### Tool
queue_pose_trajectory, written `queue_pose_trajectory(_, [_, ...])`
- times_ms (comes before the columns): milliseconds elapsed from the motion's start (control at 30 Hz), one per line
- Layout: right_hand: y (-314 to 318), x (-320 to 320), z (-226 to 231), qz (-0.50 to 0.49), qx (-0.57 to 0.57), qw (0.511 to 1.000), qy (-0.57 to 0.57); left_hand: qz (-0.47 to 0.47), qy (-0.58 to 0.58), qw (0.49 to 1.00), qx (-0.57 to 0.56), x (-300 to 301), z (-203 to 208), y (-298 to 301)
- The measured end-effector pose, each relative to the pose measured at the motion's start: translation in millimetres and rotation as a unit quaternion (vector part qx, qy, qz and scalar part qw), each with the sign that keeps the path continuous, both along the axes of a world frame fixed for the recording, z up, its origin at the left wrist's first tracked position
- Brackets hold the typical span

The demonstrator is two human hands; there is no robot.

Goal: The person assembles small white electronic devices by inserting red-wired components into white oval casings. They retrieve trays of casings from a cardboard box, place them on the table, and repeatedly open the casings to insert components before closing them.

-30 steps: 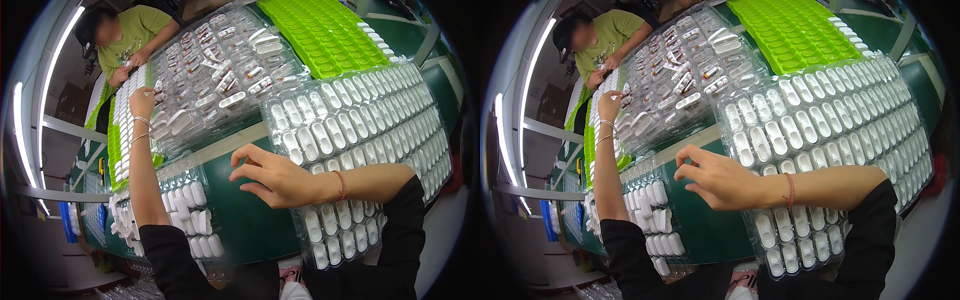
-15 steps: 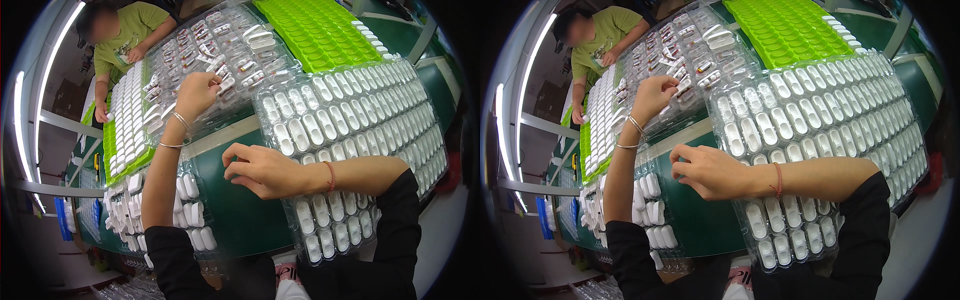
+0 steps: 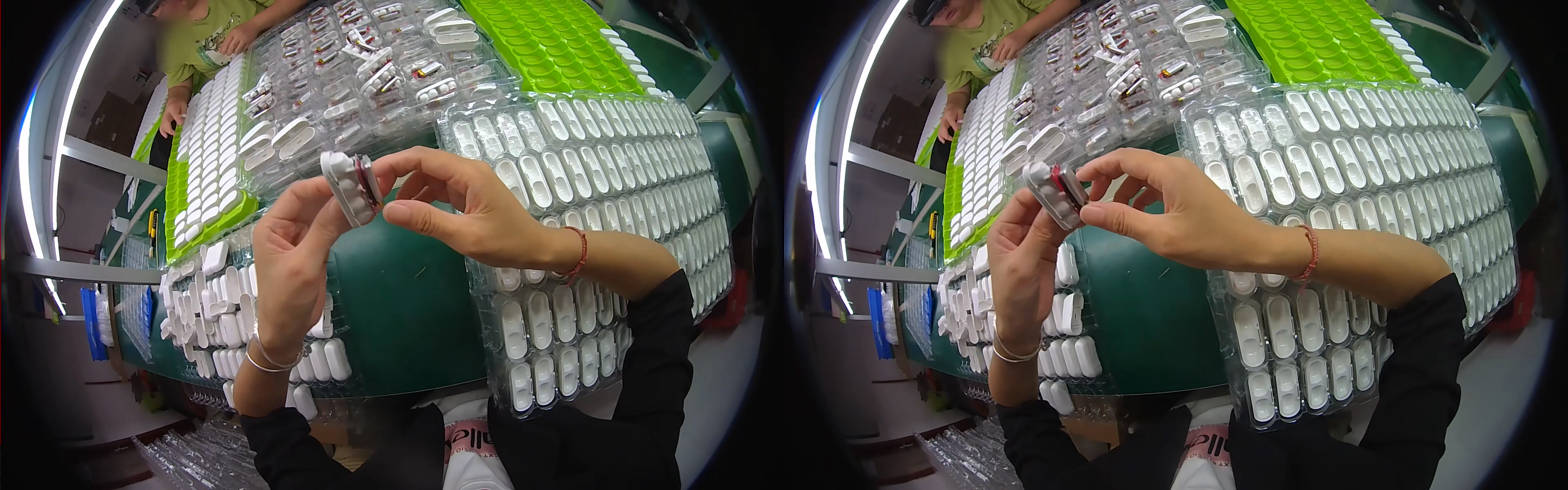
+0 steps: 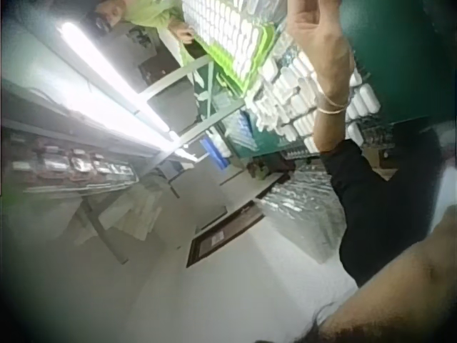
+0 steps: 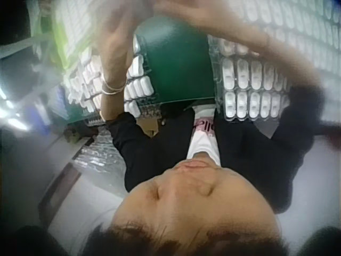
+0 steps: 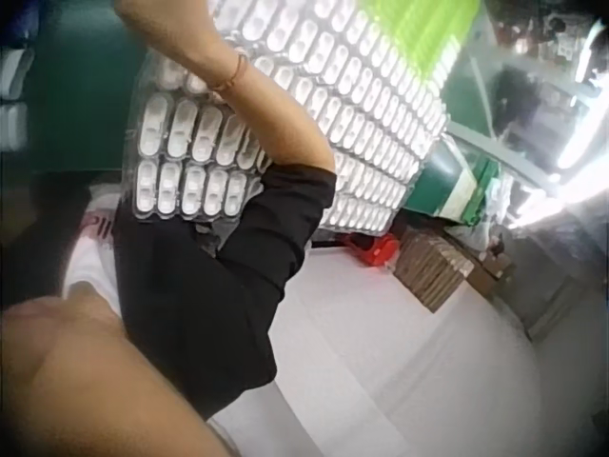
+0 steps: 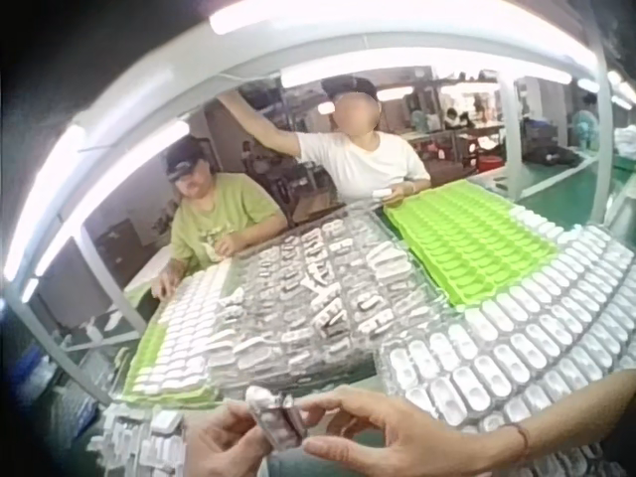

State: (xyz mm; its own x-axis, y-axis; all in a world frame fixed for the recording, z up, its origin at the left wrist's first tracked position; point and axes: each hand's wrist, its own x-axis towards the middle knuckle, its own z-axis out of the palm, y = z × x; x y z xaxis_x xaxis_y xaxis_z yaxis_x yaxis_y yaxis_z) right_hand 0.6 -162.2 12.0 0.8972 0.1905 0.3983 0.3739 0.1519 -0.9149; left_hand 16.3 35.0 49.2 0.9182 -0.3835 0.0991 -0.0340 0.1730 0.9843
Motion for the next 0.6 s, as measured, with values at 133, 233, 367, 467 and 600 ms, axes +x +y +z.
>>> queue_pose_trajectory(133, [-2.6,-1.3,-4.7,-0.011,-0.076,0.993,-0.086,-0.005,0.031,0.999,-0.013,-13.3,-20.9,-1.3])
queue_pose_trajectory(233, [-4.3,-3.6,-4.8,-0.024,-0.130,0.980,-0.146,-0.005,-0.045,0.999,0.016,-18.0,-20.3,3.3])
queue_pose_trajectory(367, [-3.2,-9.4,-5.8,-0.072,-0.167,0.963,-0.200,-0.001,-0.141,0.986,0.092,-26.4,-18.3,14.7])
queue_pose_trajectory(467, [-0.7,-11.3,-1.6,-0.108,-0.219,0.932,-0.267,-0.004,-0.225,0.963,0.146,-30.4,-19.9,20.8])
queue_pose_trajectory(600, [2.2,-14.9,0.3,-0.115,-0.239,0.911,-0.316,0.014,-0.285,0.942,0.174,-32.2,-27.4,22.5])
